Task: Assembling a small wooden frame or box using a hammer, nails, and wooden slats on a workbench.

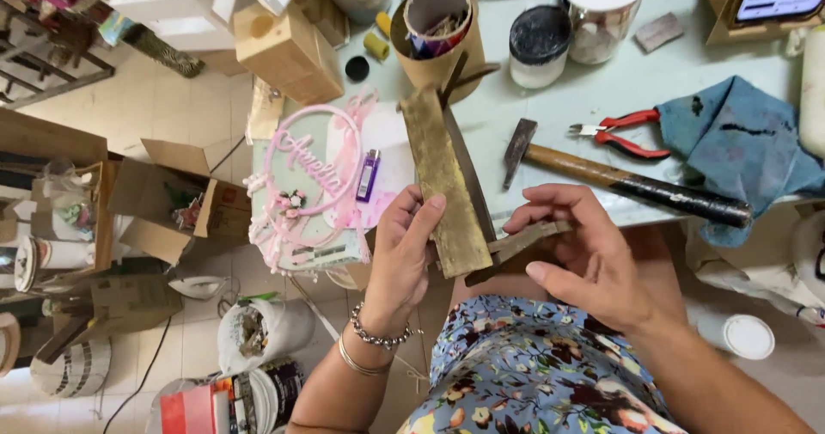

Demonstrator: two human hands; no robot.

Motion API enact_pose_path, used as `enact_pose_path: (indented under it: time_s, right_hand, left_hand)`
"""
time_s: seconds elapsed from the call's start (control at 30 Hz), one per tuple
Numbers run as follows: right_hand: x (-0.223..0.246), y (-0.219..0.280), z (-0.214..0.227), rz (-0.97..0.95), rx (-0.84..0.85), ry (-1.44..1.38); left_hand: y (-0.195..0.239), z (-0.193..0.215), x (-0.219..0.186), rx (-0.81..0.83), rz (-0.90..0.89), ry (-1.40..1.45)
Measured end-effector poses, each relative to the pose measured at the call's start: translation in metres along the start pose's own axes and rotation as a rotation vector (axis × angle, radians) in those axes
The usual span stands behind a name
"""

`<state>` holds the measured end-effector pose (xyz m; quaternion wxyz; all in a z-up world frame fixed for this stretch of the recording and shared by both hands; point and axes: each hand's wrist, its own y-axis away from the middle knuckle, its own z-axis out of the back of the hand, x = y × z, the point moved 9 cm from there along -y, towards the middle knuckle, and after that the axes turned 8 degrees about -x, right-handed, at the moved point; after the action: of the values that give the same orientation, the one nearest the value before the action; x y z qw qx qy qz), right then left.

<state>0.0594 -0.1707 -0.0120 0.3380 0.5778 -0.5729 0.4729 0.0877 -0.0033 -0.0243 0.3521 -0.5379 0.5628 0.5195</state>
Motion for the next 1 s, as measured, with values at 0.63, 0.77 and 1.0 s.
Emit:
enact_pose_path:
  time_s: [0.63, 0.77, 1.0]
  right_hand:
    - [-0.021, -0.003, -0.006, 0.119, -0.082, -0.187]
    - [-0.018, -0.001, -0.006, 0.167, -0.062, -0.186]
    - [-0.011, 0.007, -0.002, 0.298, 0.087, -0.105]
  left_hand:
    - [-0.003, 0.005, 0.014, -0.11, 0.078, 0.203]
    - [0.006, -0.001, 0.009, -0.097, 0.056, 0.182]
    - [0.022, 0.0, 0.003, -0.019, -0.099, 0.129]
